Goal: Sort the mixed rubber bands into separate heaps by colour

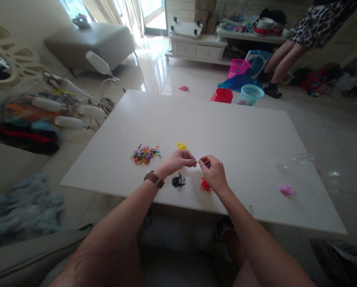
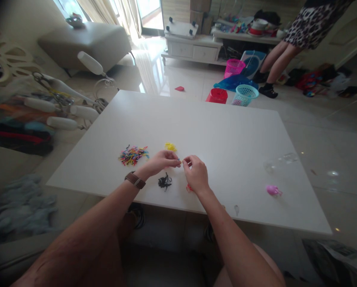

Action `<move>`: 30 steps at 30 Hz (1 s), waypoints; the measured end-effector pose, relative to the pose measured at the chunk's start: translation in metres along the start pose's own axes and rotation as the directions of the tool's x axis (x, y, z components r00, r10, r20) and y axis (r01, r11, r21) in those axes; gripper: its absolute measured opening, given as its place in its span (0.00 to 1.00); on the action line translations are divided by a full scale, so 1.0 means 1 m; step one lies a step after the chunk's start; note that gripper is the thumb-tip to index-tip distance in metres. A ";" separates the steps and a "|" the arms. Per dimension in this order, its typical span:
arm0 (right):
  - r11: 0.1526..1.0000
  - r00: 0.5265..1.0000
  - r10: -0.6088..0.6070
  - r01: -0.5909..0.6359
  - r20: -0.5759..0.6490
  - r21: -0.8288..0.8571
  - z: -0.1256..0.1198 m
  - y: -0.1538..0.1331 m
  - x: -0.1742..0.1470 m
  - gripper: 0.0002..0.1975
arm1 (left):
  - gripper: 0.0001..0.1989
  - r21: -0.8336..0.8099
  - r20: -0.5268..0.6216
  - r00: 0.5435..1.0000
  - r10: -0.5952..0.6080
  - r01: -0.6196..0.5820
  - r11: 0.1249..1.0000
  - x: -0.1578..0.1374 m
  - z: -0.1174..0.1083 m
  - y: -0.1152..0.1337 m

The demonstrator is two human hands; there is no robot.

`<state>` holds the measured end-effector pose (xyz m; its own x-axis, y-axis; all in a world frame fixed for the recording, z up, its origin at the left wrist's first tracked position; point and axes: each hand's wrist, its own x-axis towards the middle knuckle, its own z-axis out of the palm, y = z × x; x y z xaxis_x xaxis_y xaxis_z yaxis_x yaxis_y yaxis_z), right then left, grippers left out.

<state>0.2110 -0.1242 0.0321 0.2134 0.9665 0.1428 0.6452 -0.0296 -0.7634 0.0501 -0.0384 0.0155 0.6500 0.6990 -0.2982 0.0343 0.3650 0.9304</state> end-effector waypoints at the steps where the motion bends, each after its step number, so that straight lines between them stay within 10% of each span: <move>1: 1.000 1.000 0.005 -0.005 -0.003 0.007 0.000 0.000 0.000 0.07 | 0.10 0.012 -0.016 1.000 0.000 0.000 1.000 0.002 0.000 -0.001; 4: 0.999 0.999 0.035 -0.035 -0.010 0.036 0.000 0.002 0.000 0.07 | 0.07 0.096 -0.200 0.980 0.020 0.000 0.995 0.010 -0.009 -0.001; 8: 0.998 0.999 0.049 -0.048 -0.007 0.033 -0.003 0.004 -0.001 0.07 | 0.03 0.294 -0.577 0.806 0.132 0.054 0.954 0.025 -0.032 -0.005; 17: 1.000 1.000 0.013 -0.013 0.017 -0.015 -0.019 0.009 -0.005 0.06 | 0.06 0.347 -0.680 0.711 0.182 0.093 0.933 0.046 -0.043 -0.020; 23: 1.000 1.000 0.008 -0.007 0.014 -0.024 -0.026 0.013 -0.006 0.06 | 0.08 0.404 -0.619 0.752 0.225 0.059 0.913 0.040 -0.033 -0.012; 30: 1.000 0.995 0.000 -0.002 0.097 0.014 -0.025 0.015 -0.003 0.08 | 0.07 0.356 -0.054 0.987 0.152 -0.124 0.926 0.024 0.019 -0.011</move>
<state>0.2388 -0.1339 0.0360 0.1412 0.9867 0.0804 0.6344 -0.0279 -0.7725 0.0791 -0.0374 0.0022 0.6060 0.7784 -0.1638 0.2215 0.0326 0.9746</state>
